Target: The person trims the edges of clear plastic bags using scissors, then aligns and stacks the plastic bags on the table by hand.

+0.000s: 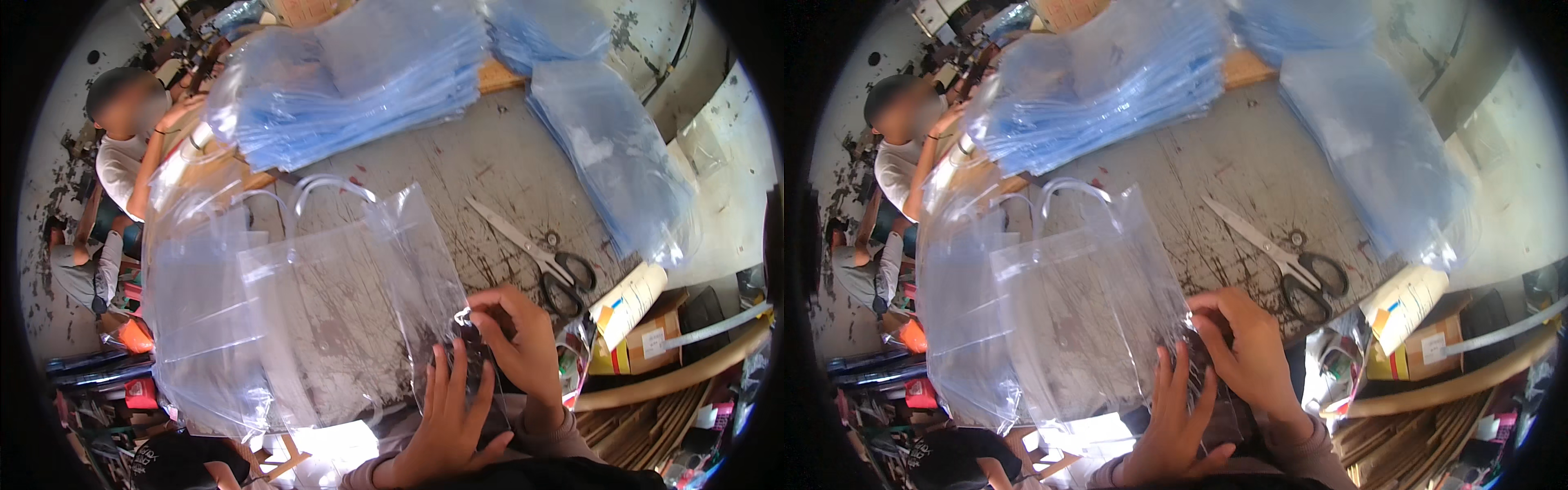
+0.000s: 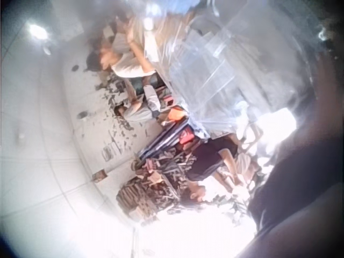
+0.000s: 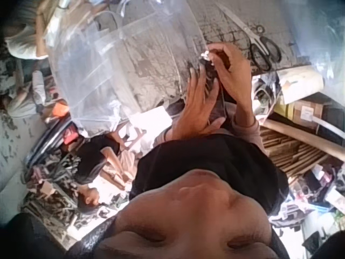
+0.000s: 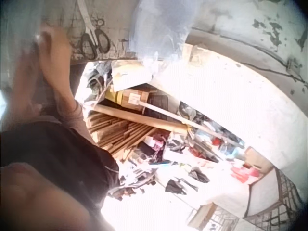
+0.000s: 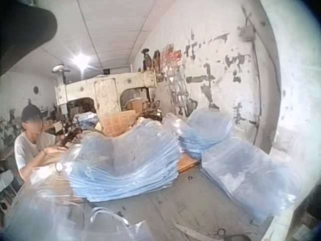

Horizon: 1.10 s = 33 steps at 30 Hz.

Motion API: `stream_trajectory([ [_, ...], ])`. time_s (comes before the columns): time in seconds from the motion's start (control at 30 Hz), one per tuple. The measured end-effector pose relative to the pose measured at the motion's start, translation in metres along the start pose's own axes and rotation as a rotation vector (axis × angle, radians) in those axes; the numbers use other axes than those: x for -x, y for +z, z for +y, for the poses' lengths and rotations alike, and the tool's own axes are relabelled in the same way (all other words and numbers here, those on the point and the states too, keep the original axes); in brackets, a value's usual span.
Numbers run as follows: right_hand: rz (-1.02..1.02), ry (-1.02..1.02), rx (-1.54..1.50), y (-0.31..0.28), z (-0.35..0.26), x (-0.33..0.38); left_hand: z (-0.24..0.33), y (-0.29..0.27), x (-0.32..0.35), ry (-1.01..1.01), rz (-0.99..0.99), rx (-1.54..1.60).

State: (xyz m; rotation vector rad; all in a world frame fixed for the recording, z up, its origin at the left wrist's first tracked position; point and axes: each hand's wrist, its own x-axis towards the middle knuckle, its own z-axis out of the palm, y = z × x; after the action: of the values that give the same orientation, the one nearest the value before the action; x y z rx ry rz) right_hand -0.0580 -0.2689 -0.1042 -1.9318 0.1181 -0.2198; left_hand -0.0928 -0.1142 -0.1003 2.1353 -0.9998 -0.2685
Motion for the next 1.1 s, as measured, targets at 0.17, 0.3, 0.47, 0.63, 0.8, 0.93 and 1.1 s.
stream_trajectory([
  [0.17,-0.043,0.101,-0.241,-0.003,0.007,0.001,0.012,-0.007,-0.008,-0.038,0.151,0.103],
  [0.3,-0.08,0.161,-0.27,-0.008,0.006,0.0,0.001,-0.003,-0.03,-0.027,0.15,-0.054],
  [0.47,-0.046,0.16,-0.243,-0.005,0.005,-0.002,-0.017,0.003,-0.036,-0.061,0.15,-0.145],
  [0.63,-0.075,0.047,-0.09,-0.012,-0.001,-0.005,-0.022,0.001,-0.038,-0.107,0.178,-0.038],
  [0.8,0.342,-0.182,0.353,-0.042,-0.01,-0.011,-0.018,-0.004,-0.039,-0.08,0.192,0.004],
  [0.93,0.301,-0.128,0.784,-0.057,0.006,-0.005,-0.024,-0.003,-0.04,-0.102,0.186,-0.004],
  [1.1,0.186,-0.017,0.762,-0.064,0.014,0.012,-0.024,0.001,-0.04,-0.101,0.192,-0.028],
])
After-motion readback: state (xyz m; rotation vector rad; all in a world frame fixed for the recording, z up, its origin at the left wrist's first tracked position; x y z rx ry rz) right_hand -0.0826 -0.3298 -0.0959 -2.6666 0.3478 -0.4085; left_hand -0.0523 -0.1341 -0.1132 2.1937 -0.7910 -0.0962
